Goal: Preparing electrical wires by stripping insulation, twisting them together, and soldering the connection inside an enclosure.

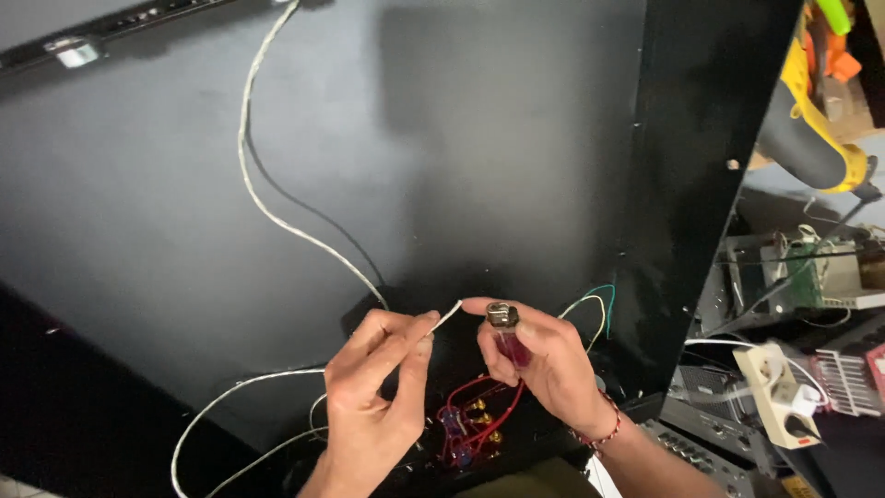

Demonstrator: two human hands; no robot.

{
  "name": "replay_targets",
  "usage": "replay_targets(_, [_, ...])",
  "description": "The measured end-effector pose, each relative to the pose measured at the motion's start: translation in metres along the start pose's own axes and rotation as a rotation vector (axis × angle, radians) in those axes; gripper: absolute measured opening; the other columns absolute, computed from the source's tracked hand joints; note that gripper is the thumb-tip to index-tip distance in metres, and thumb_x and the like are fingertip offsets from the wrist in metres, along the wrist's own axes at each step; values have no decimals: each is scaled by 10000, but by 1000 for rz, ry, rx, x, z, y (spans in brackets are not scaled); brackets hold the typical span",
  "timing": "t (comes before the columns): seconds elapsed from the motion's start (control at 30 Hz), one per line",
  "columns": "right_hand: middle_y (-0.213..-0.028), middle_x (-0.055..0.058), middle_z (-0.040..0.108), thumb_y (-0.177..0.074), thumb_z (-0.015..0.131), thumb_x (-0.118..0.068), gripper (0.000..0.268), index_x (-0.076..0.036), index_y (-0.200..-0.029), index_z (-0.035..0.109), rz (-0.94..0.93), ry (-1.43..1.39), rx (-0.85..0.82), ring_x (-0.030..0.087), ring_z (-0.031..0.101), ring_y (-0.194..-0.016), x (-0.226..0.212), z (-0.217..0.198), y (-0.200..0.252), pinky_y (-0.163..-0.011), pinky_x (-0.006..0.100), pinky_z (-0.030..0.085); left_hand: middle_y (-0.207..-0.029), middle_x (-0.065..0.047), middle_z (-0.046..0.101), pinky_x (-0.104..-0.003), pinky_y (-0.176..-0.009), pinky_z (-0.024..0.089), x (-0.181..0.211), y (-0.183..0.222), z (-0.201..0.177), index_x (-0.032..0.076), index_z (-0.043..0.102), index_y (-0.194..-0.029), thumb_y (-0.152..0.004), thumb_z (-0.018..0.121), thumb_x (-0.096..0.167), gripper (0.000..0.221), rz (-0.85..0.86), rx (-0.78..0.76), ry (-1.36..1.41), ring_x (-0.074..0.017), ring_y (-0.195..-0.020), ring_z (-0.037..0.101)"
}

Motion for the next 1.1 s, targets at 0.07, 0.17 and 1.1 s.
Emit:
replay_targets(0.07, [-689, 107, 507, -1040, 438, -238, 500, 99, -1374, 595, -42, -59, -21, 175, 391, -563, -1, 2, 1, -510, 302, 364, -881, -64, 637, -238, -648, 519, 1, 0, -1, 35, 722, -1164, -960, 619, -56, 246, 10, -3, -12, -146, -714, 616])
replay_targets(0.17, [-667, 147, 527, -1063, 411, -174, 457, 124, -1381, 549, -102, -118, -59, 207, 435, -534, -6, 4, 4, -501, 313, 421, -884, -59, 640, -224, -633, 509, 1, -1, -2, 35, 722, -1164, -961, 622, -51, 242, 27, 2, -26, -136, -697, 601])
replay_targets(1.1, [-636, 49, 514, -1066, 480, -117, 220, 43, -1148, 607, -412, 390, 17, 142, 485, -544, 4, 28, 17, -509, 263, 458, -801, -66, 559, -233, -491, 421, 16, -3, 10, -24, 707, -1044, -948, 657, -29, 108, 137, -47, 31, -120, -543, 448])
Point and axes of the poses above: each hand's wrist, its own y-axis away from the middle knuckle, its own z-axis out of the palm, x = y × z, the point moved 3 cm from there along -y, towards the middle knuckle
